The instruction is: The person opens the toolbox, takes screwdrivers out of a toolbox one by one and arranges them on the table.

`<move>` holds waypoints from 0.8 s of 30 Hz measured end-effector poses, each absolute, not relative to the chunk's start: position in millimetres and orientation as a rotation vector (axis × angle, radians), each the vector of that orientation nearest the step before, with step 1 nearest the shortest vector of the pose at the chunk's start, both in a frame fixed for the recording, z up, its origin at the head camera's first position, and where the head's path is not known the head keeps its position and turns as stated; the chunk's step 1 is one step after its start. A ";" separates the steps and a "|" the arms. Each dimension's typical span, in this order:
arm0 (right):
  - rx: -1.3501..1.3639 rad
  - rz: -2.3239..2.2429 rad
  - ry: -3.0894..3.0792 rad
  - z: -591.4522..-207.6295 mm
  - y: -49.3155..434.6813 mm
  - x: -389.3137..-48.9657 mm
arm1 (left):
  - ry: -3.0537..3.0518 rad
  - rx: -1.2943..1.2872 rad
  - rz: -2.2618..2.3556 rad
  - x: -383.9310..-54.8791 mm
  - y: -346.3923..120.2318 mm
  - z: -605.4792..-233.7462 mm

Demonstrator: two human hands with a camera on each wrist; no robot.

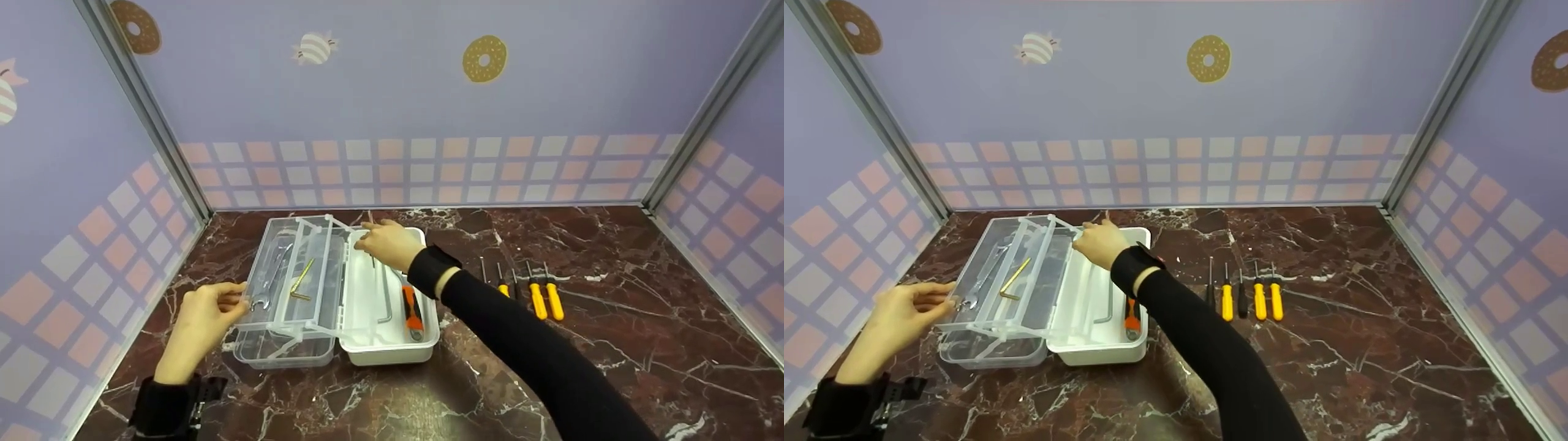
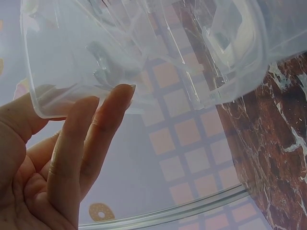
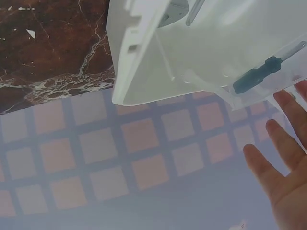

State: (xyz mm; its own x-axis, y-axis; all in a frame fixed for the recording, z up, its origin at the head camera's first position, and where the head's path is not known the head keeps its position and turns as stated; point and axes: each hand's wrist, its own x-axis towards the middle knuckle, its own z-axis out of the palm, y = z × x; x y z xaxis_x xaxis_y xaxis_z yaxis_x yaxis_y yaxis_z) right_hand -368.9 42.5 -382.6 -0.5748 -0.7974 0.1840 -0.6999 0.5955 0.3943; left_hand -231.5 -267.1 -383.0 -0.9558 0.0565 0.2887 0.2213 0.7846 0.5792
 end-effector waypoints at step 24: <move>0.963 -0.486 -2.600 -378.5 14.6 -360.5 | -2.722 -0.211 -0.924 -232.1 -267.2 -383.7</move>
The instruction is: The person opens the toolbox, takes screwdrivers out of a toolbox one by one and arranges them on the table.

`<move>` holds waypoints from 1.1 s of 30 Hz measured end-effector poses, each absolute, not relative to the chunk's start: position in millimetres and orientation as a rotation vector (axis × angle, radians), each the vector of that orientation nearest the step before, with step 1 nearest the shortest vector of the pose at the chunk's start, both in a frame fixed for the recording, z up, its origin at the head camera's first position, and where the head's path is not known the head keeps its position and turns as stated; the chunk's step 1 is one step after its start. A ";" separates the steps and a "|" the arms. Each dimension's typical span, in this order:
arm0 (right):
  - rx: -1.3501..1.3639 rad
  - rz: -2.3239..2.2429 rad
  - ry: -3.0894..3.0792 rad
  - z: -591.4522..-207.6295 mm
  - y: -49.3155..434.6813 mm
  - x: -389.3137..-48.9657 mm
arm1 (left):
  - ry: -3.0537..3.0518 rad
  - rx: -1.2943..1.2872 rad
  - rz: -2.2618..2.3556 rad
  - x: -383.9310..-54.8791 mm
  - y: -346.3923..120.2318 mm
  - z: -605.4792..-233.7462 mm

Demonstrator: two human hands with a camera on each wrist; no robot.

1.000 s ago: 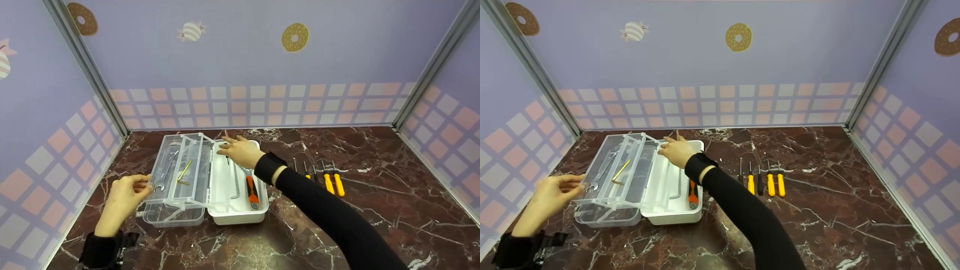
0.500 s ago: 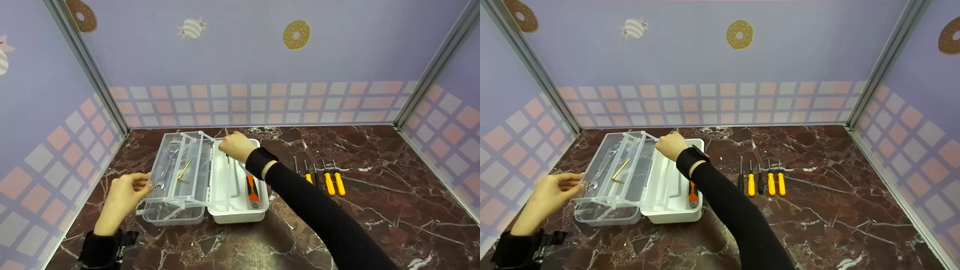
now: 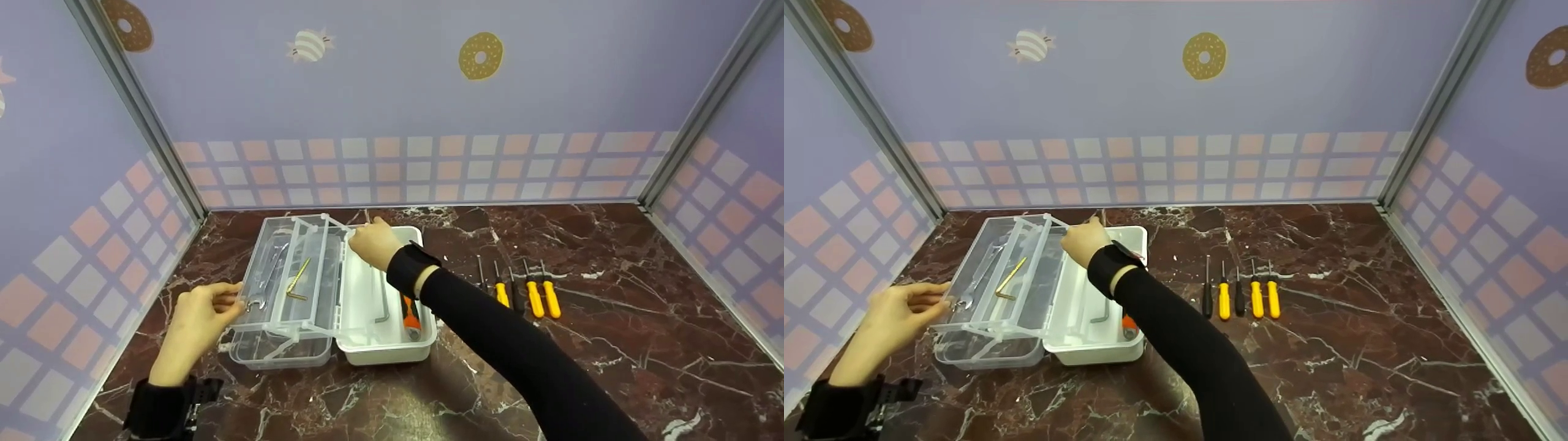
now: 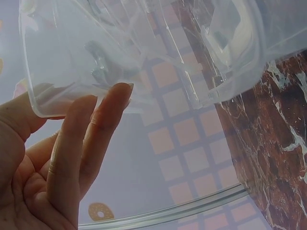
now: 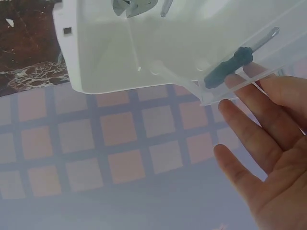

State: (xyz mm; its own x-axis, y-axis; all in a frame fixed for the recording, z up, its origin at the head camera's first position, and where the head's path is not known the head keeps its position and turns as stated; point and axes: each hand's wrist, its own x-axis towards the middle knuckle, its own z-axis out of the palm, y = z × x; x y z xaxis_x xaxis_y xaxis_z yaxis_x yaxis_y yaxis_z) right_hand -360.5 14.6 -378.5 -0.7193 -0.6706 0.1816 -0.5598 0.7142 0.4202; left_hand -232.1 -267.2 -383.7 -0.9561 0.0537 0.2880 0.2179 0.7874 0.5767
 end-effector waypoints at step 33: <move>0.531 -0.797 -2.908 -381.7 -39.1 -342.6 | -2.730 -0.220 -0.913 -232.7 -269.2 -384.7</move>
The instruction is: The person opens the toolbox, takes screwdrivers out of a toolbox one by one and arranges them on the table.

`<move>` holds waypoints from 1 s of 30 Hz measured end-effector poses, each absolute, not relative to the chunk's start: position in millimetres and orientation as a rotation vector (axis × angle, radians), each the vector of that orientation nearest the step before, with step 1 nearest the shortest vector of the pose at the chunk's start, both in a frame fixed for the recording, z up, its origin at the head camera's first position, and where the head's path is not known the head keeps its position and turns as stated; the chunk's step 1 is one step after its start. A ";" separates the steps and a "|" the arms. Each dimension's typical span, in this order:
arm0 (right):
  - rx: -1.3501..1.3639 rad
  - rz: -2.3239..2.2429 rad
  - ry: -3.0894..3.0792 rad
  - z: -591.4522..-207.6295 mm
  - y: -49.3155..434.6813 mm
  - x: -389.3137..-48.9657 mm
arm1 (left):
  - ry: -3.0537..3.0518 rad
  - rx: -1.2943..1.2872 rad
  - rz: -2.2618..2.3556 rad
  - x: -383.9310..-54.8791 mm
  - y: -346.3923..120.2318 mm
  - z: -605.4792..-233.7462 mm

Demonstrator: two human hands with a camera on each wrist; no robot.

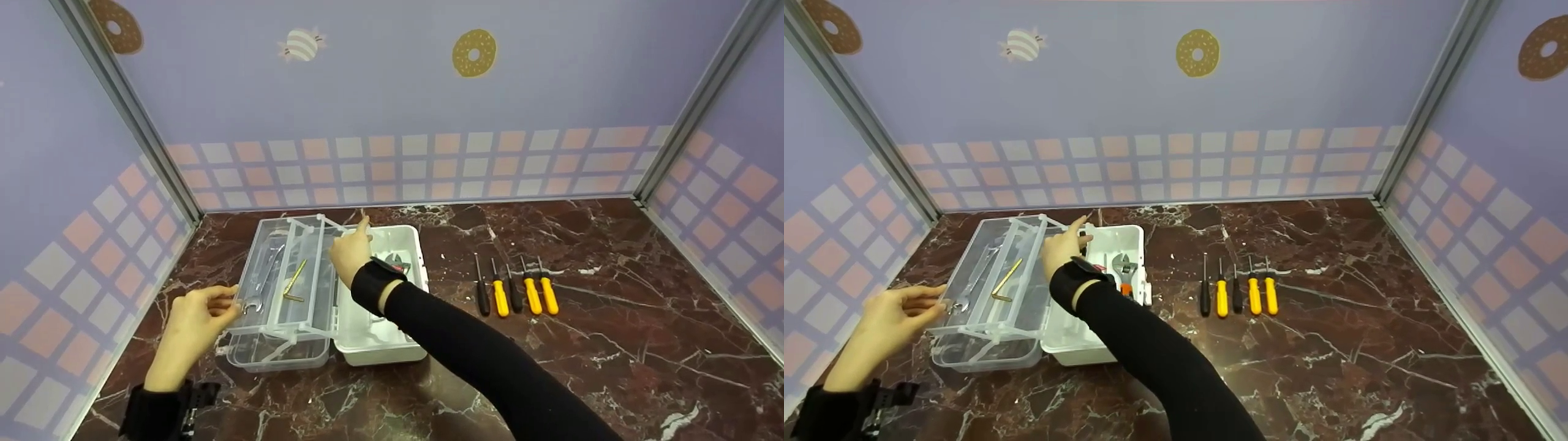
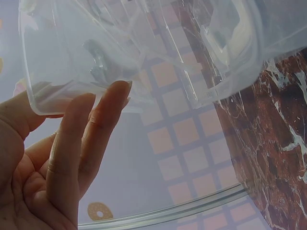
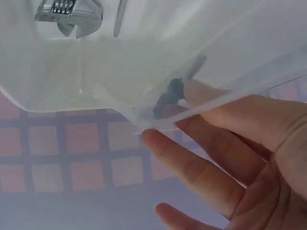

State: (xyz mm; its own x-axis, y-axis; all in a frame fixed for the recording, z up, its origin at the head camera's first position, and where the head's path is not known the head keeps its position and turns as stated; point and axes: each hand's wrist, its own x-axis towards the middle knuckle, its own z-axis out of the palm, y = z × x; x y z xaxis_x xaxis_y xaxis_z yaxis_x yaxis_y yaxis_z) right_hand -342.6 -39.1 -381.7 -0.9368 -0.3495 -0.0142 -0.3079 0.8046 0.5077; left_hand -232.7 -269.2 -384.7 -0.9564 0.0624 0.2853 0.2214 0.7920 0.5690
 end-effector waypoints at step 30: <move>0.956 -0.544 -2.346 -397.1 -2.9 -354.7 | -2.728 -0.234 -0.922 -233.5 -268.0 -384.9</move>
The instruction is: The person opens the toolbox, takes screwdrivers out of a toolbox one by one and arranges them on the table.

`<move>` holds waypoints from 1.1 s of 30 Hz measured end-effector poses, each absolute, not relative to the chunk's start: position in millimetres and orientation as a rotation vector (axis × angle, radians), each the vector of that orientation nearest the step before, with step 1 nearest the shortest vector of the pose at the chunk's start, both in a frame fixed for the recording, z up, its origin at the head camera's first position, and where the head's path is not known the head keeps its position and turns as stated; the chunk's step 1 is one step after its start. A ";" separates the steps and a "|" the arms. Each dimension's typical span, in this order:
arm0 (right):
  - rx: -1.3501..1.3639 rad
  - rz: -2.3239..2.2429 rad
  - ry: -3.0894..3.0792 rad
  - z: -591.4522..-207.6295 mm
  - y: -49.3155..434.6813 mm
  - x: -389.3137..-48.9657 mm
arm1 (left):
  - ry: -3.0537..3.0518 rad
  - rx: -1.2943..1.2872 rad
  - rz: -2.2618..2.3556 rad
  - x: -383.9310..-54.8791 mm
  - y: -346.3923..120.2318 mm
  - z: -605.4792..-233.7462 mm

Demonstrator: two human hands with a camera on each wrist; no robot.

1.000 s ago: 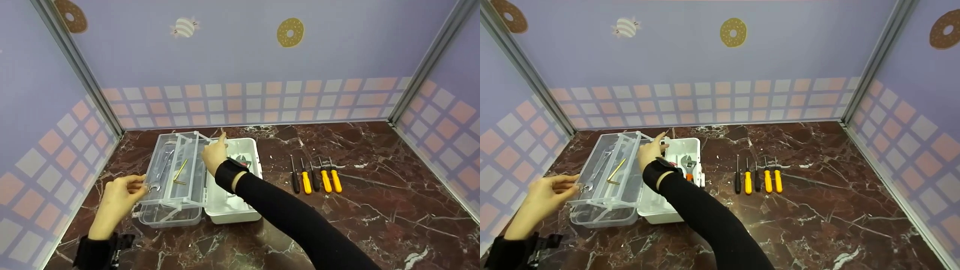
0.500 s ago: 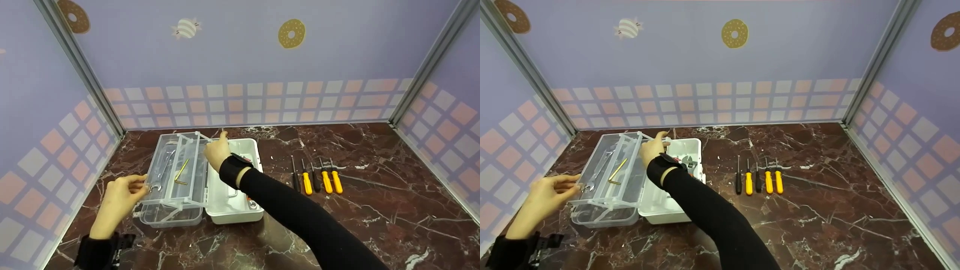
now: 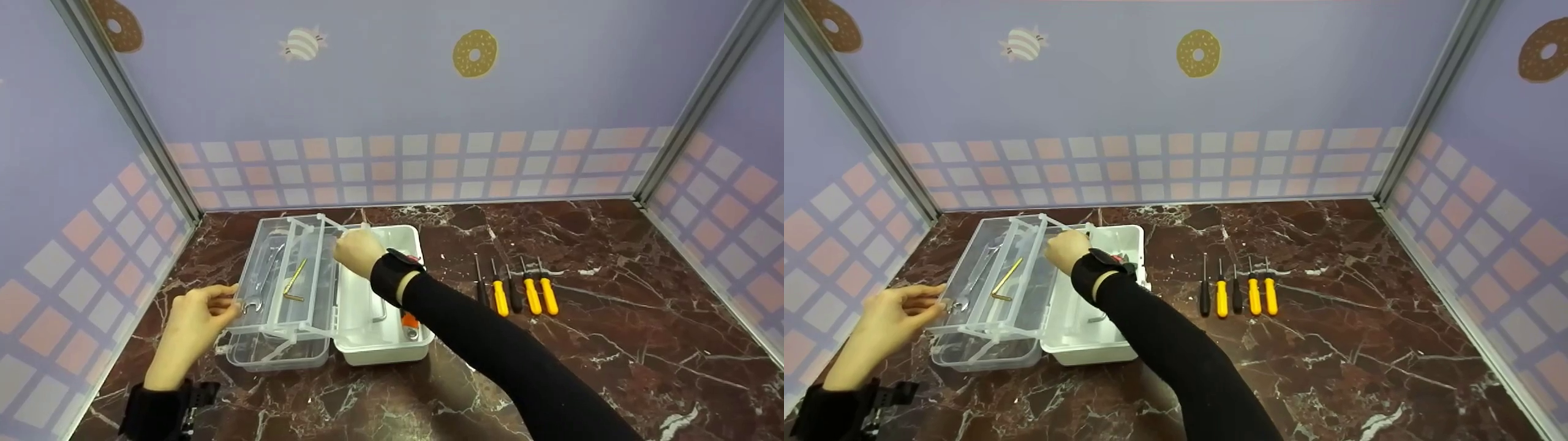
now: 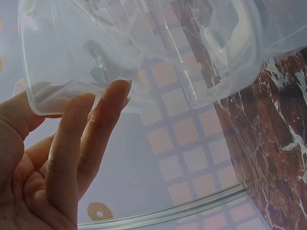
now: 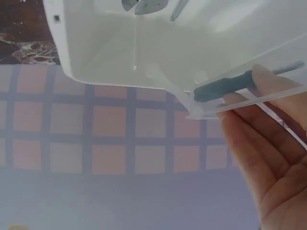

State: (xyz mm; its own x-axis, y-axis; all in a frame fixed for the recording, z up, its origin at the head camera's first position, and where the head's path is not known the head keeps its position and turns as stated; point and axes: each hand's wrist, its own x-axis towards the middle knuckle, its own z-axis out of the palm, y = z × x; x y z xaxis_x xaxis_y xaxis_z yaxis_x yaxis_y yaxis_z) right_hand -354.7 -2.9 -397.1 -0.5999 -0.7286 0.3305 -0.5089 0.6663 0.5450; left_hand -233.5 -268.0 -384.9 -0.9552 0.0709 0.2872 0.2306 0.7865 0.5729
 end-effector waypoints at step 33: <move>1.218 -0.200 -1.860 -358.8 76.8 -340.7 | -2.720 -0.240 -0.918 -234.5 -268.6 -386.4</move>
State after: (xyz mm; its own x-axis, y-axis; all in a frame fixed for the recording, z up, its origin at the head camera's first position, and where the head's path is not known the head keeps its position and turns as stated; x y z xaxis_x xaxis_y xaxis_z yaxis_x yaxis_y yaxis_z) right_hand -340.7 76.8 -358.8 -0.1335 -0.8045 0.5788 -0.6634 0.5063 0.5509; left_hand -234.5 -268.6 -386.4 -0.9526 0.0721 0.2956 0.2366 0.7866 0.5703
